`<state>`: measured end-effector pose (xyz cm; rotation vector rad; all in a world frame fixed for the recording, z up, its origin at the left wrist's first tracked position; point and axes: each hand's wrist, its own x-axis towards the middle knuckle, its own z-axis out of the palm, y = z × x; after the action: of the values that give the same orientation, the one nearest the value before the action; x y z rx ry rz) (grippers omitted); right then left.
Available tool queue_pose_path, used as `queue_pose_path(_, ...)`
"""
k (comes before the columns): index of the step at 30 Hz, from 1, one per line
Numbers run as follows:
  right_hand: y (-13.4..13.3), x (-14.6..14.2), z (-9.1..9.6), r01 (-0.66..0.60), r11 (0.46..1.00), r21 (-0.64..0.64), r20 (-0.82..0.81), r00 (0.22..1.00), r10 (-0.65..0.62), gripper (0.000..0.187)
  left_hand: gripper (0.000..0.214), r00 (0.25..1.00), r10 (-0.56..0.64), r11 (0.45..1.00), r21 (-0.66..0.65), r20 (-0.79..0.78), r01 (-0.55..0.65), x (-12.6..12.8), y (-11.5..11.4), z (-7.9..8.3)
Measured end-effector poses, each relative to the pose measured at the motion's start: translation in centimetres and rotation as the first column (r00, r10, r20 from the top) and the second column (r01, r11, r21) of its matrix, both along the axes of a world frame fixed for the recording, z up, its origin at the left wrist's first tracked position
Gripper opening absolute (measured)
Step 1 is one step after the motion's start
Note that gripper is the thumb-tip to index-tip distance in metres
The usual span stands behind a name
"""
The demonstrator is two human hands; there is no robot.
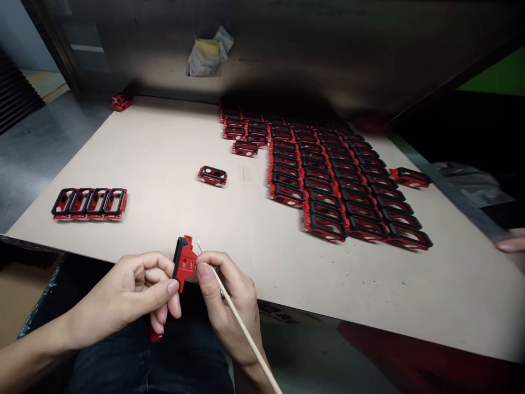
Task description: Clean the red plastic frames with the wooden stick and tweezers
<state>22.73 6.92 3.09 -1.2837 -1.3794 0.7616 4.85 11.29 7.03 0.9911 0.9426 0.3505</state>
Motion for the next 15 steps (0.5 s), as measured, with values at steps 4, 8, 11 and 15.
queue_pose_path(4,-0.3,-0.6,0.1,-0.024,1.000,-0.017,0.009,1.000,0.025,0.022,0.045,1.000,-0.020,1.000,-0.012,0.005,0.020,-0.1,-0.6,0.7)
queue_pose_path(8,-0.5,-1.0,0.3,-0.060,0.997,-0.044,-0.043,0.997,0.058,0.028,0.047,0.999,-0.016,1.000,-0.026,0.039,0.017,-0.7,-1.3,0.5)
queue_pose_path(11,-0.7,-1.2,0.3,-0.094,0.992,-0.089,-0.098,0.992,0.085,0.032,0.051,0.998,-0.011,0.999,-0.033,0.058,0.013,-1.0,-1.7,0.3)
queue_pose_path(15,-1.0,-1.6,0.2,-0.135,0.979,-0.154,-0.178,0.978,0.107,0.039,0.052,0.996,0.017,1.000,-0.016,0.091,-0.015,-1.4,-2.0,0.0)
